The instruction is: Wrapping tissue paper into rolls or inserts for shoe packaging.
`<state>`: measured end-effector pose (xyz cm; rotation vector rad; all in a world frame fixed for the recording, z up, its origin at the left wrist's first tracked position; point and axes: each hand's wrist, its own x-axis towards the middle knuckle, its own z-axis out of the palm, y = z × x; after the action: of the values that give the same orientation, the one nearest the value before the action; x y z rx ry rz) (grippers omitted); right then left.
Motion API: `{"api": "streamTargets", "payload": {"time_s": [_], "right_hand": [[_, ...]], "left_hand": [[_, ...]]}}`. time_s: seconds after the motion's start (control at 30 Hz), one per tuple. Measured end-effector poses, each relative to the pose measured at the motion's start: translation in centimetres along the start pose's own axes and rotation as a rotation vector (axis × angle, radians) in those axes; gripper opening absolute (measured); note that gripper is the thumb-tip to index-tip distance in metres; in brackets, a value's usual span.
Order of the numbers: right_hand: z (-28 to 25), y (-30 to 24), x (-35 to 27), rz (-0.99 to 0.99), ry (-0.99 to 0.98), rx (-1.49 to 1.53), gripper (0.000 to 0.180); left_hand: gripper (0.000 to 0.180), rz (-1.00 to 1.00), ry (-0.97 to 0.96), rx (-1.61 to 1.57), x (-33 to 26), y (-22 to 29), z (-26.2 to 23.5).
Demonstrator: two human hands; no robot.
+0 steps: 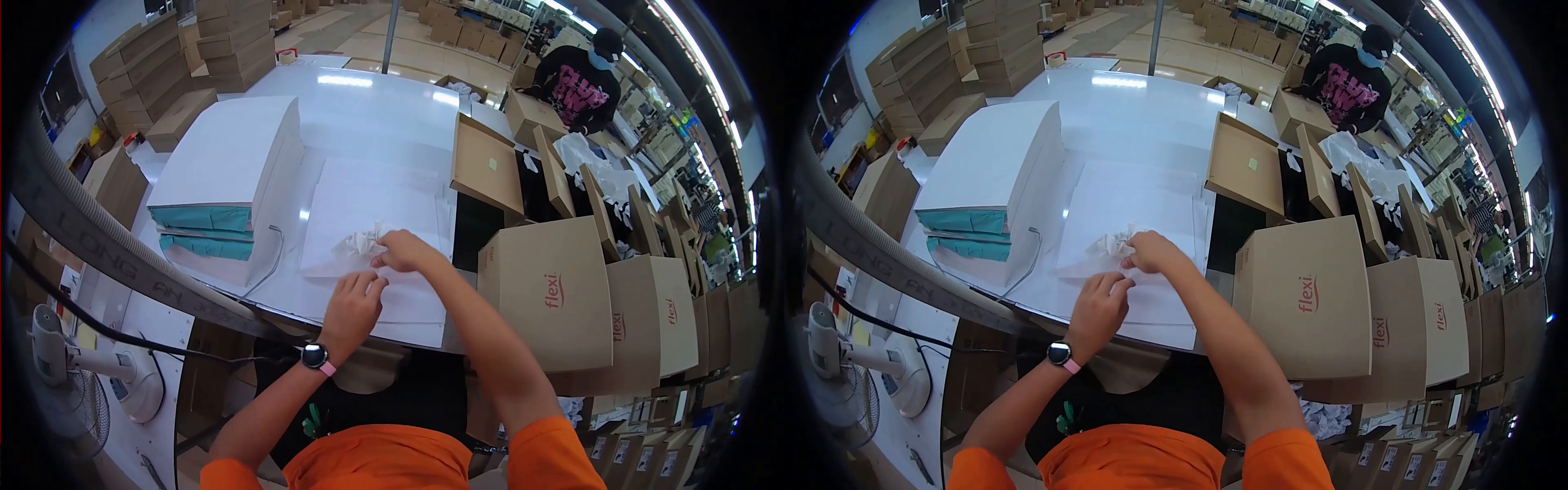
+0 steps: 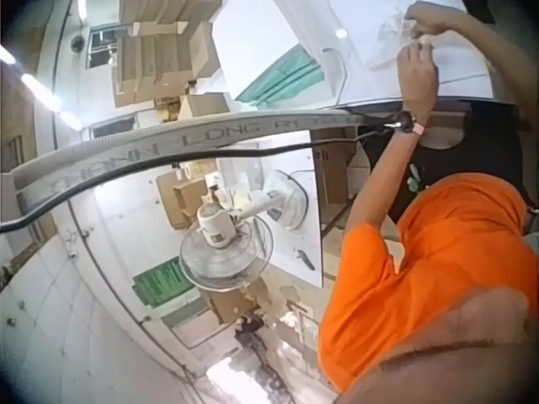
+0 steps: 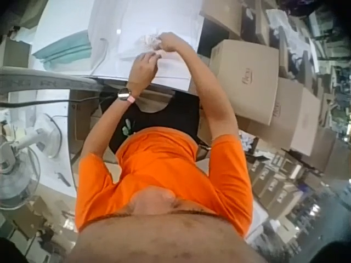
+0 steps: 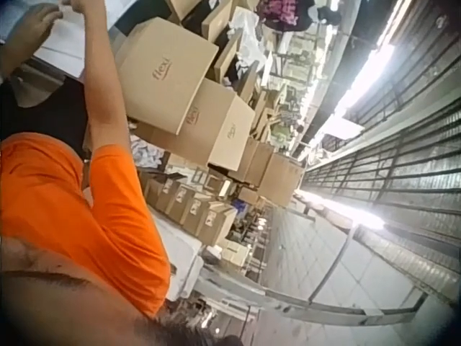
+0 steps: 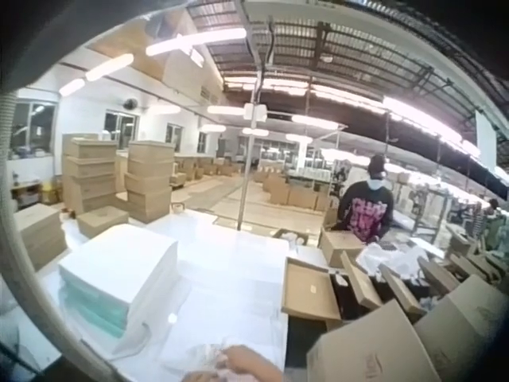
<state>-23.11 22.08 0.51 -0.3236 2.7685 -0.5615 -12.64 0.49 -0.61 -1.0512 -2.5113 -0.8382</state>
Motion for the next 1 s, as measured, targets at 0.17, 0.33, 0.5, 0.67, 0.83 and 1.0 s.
{"api": "streamTargets", "payload": {"time_s": [0.17,0.33,0.5,0.67,0.83,1.0], "right_hand": [[-3.4,4.0,4.6,0.045,-0.334,-0.037,0.071],[-4.3,6.6,4.6,0.078,-0.229,0.031,0.072],[-4.7,4.4,1.7,0.066,0.061,-0.027,0.059],[-1.5,1.3,-1.9,-0.298,0.565,-0.304,0.036],[2.6,1.3,-3.2,-0.185,0.644,-0.123,0.059],[4.3,1.0,-4.8,-0.214,0.679,-0.155,0.068]], "left_hand": [[0.086,-0.047,-0.113,0.342,1.2,0.0,1.7],[0.081,0.041,-0.083,0.413,3.3,-2.9,3.5],[0.074,0.081,-0.042,0.425,6.0,-4.9,4.4],[0.054,0.045,-0.043,0.409,9.0,-6.4,5.2],[0.068,-0.023,-0.105,0.342,10.7,-7.3,5.7],[0.047,0.024,0.011,0.325,8.2,-5.9,4.9]]}}
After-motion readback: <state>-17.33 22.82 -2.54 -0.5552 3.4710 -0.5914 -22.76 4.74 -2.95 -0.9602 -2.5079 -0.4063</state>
